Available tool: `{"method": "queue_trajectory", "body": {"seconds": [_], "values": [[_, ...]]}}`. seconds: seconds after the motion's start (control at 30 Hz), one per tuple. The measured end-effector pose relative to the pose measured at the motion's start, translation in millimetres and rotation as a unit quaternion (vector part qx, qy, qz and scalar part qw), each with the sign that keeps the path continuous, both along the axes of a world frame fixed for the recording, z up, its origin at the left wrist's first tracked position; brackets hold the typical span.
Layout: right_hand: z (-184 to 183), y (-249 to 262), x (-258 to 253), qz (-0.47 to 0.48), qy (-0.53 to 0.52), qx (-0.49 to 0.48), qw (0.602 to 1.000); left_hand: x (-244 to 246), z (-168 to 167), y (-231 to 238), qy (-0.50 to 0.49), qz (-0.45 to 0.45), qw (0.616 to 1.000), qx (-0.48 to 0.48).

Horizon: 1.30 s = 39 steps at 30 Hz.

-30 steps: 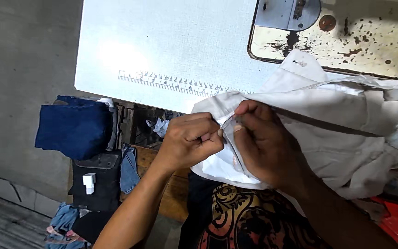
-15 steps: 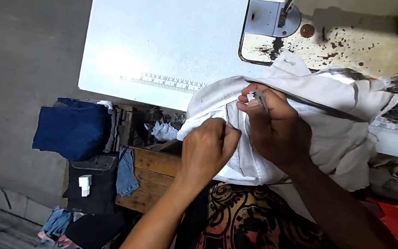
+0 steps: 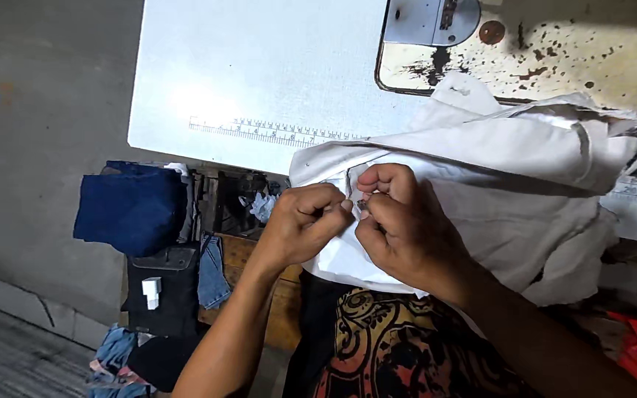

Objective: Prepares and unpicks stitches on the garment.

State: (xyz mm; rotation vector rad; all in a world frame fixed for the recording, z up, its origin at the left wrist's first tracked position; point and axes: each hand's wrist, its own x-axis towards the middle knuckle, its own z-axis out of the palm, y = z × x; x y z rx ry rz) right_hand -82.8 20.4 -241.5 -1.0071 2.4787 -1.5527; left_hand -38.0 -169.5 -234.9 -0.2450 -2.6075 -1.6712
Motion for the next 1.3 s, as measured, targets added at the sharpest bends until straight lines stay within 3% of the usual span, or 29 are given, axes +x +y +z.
{"method": "queue_trajectory", "body": {"seconds": [0.23,0.77,0.9,0.97,1.13,1.3], "values": [[-3,0,-1,0.012,-0.007,-0.02,1.0,-1,-5,-2,0.023,-0.01,1.0,0.016],[1,8,-7,0.059,0.026,0.038,0.997,-1,-8,0,0.024,-0.011,0.999,0.036],[-2,12,-12,0.048,-0.036,-0.063,0.996,-2,-8,-2,0.025,-0.015,0.998,0.053],[-1,13,-13,0.032,-0.057,-0.09,0.994,0,-5,1,0.03,-0.001,0.999,0.02],[11,11,-19,0.006,-0.121,-0.095,0.988,18,2,30,0.016,0.088,0.981,-0.174],[20,8,-24,-0.008,-0.143,-0.066,0.987,15,0,40,-0.02,0.106,0.977,-0.184]]}}
